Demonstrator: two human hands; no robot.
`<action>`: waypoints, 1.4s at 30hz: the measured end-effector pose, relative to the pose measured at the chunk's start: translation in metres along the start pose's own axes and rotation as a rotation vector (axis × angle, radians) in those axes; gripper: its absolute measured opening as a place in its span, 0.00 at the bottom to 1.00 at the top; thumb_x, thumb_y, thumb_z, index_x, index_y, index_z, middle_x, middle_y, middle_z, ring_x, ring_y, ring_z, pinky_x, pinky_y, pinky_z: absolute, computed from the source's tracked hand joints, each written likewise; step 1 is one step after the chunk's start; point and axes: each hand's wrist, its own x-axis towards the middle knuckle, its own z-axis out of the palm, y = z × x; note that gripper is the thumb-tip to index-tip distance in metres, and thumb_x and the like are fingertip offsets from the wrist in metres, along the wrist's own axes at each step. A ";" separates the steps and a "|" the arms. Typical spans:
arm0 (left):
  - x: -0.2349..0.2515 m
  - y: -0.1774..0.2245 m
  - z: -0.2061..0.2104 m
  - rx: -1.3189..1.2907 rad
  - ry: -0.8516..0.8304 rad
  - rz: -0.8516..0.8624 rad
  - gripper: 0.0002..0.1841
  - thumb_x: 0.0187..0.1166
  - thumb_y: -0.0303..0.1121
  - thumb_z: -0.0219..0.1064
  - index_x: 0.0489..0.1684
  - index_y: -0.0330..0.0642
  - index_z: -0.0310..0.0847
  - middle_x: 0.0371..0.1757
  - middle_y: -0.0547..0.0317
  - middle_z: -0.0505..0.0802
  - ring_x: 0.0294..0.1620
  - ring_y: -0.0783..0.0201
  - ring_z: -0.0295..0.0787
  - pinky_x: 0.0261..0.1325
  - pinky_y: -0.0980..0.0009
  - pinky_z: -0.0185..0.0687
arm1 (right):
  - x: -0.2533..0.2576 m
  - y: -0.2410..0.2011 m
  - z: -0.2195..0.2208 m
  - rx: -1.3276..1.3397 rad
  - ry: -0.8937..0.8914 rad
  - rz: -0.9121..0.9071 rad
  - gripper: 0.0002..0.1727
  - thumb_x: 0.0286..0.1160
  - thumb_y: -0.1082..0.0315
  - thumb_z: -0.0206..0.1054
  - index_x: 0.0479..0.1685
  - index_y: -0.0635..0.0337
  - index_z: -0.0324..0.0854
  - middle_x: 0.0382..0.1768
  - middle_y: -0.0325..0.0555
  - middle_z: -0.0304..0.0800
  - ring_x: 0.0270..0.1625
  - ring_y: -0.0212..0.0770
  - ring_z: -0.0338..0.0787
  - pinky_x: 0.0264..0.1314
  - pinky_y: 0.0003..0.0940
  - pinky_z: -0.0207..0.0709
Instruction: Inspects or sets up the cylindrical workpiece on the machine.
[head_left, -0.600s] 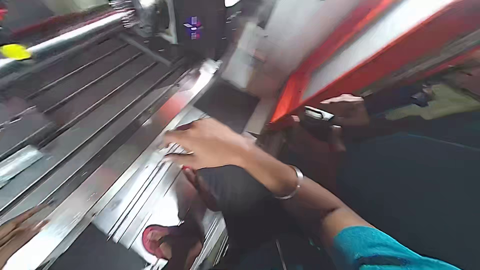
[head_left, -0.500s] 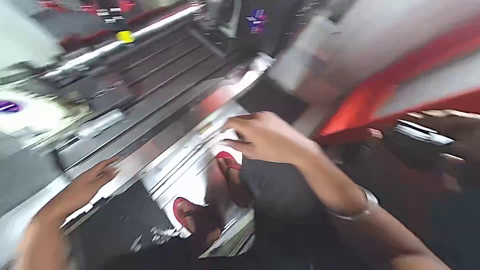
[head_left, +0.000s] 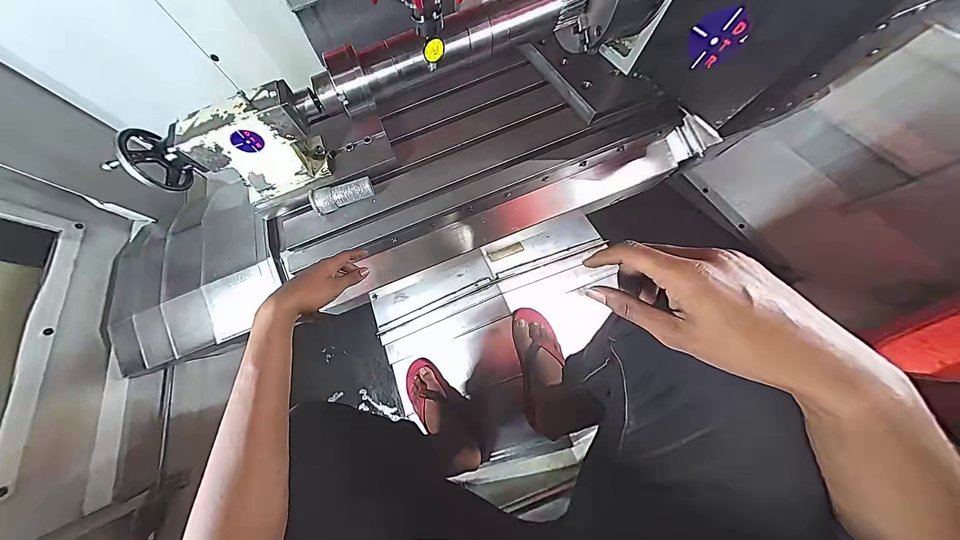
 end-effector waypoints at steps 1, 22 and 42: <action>0.001 0.000 0.000 -0.005 -0.003 -0.003 0.28 0.89 0.46 0.60 0.86 0.47 0.67 0.68 0.42 0.87 0.68 0.51 0.85 0.75 0.49 0.74 | 0.000 0.000 0.000 -0.002 0.005 -0.003 0.28 0.82 0.34 0.52 0.60 0.40 0.88 0.29 0.30 0.88 0.26 0.32 0.85 0.29 0.40 0.78; -0.006 -0.024 -0.001 0.005 -0.005 -0.050 0.29 0.89 0.48 0.59 0.87 0.47 0.67 0.67 0.41 0.88 0.68 0.49 0.85 0.75 0.46 0.73 | 0.001 0.001 0.003 0.016 0.012 -0.019 0.27 0.80 0.35 0.55 0.61 0.40 0.87 0.30 0.28 0.88 0.28 0.29 0.85 0.28 0.35 0.79; -0.010 -0.028 0.001 -0.045 0.010 -0.072 0.29 0.89 0.48 0.60 0.87 0.51 0.67 0.67 0.41 0.88 0.67 0.47 0.85 0.73 0.44 0.73 | -0.011 0.009 -0.009 0.273 0.392 0.051 0.30 0.89 0.42 0.56 0.21 0.54 0.75 0.16 0.31 0.74 0.20 0.17 0.73 0.24 0.18 0.64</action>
